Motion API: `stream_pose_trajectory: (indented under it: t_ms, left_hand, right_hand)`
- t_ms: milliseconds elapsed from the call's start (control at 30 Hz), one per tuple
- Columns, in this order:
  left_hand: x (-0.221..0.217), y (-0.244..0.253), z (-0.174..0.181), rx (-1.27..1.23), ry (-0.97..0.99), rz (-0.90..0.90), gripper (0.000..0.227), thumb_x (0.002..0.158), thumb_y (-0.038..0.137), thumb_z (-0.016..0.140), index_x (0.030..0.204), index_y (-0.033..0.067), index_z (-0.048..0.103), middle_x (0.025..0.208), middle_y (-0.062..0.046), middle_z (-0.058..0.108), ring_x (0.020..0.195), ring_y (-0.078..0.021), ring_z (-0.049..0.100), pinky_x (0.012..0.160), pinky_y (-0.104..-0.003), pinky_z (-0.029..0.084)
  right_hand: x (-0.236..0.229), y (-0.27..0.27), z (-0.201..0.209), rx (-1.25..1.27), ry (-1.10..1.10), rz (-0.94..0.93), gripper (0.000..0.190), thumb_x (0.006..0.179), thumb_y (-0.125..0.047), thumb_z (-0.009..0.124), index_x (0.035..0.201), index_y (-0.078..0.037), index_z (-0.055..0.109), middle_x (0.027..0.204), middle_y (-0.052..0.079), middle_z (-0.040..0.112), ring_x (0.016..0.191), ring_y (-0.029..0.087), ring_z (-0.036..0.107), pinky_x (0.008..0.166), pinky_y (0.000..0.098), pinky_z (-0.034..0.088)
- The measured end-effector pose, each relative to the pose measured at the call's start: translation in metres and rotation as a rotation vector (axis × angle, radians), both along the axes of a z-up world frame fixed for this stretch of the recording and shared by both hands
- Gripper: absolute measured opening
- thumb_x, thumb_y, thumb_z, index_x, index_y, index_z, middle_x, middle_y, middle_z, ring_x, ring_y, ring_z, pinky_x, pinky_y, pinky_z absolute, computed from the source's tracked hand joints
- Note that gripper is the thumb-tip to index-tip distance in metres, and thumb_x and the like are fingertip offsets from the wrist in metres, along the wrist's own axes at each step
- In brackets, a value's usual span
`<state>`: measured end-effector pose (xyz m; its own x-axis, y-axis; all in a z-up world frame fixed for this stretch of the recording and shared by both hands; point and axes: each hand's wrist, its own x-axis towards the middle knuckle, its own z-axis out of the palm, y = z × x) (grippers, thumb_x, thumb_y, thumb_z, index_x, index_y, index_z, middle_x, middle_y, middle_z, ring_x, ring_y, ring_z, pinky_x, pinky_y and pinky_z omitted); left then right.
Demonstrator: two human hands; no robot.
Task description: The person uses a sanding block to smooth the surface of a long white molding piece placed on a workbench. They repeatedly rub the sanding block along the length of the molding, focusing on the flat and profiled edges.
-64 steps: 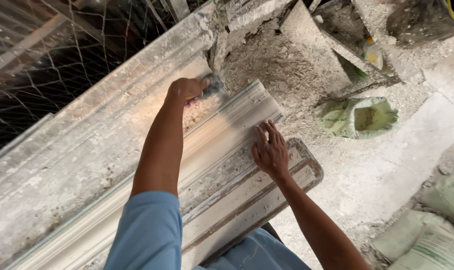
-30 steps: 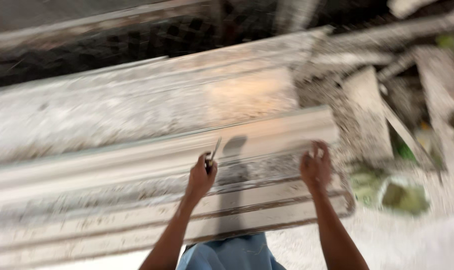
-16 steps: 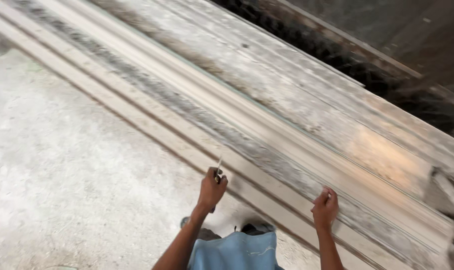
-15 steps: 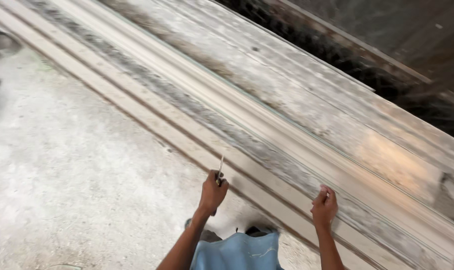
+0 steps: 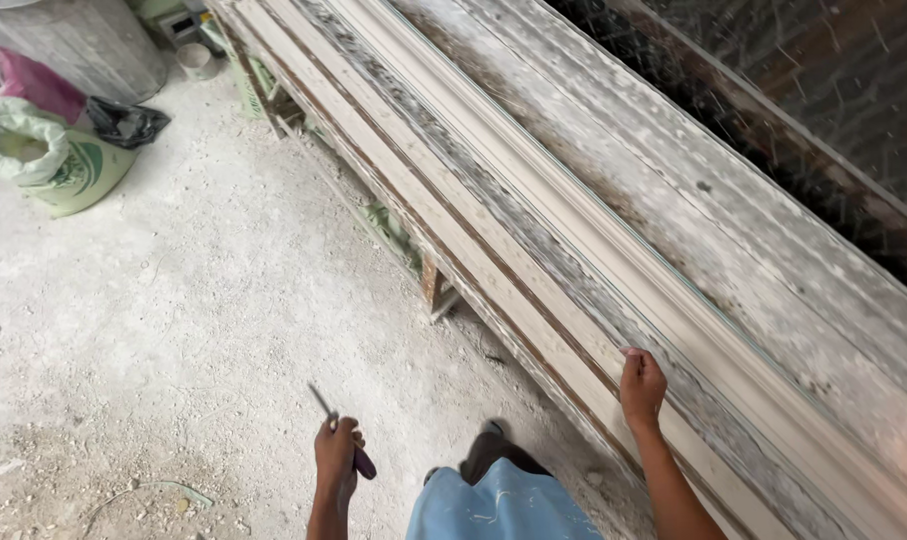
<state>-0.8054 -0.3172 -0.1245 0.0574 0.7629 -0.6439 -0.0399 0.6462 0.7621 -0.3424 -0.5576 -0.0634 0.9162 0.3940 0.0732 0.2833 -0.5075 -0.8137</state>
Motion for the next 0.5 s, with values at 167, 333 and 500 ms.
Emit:
stream_pose_trajectory:
  t_ms: [167,333,500]
  left_hand:
    - [0.015,0.022,-0.023,-0.255,-0.098,0.113,0.043,0.101,0.028,0.045,0.132,-0.0011,0.039,0.096,-0.018,0.062,0.057,-0.0253,0.062,0.047,-0.039,0.051]
    - [0.064,0.092,-0.036,-0.16,-0.068,-0.066,0.041,0.102,0.024,0.051,0.128,-0.007,0.044,0.089,-0.015,0.057,0.052,-0.0196,0.052,0.041,-0.036,0.044]
    - [0.114,0.212,-0.021,-0.006,0.033,-0.14,0.05,0.094,0.01,0.055,0.139,-0.0011,0.036,0.085,-0.02,0.058,0.053,-0.0216,0.056,0.044,-0.036,0.049]
  right_hand:
    - [0.009,0.101,0.003,0.365,0.142,0.159,0.031,0.104,-0.02,0.052,0.131,-0.004,0.052,0.089,0.0,0.066,0.071,0.008,0.068,0.059,0.0253,0.057]
    - [0.028,0.212,0.001,0.169,0.342,0.066,0.029,0.105,-0.027,0.054,0.123,-0.005,0.06,0.068,0.004,0.059,0.045,0.014,0.048,0.041,0.0306,0.036]
    - [0.072,0.345,-0.004,0.159,0.135,0.237,0.034,0.11,-0.032,0.052,0.115,-0.007,0.075,0.061,-0.002,0.033,0.052,0.007,0.028,0.048,0.0257,0.024]
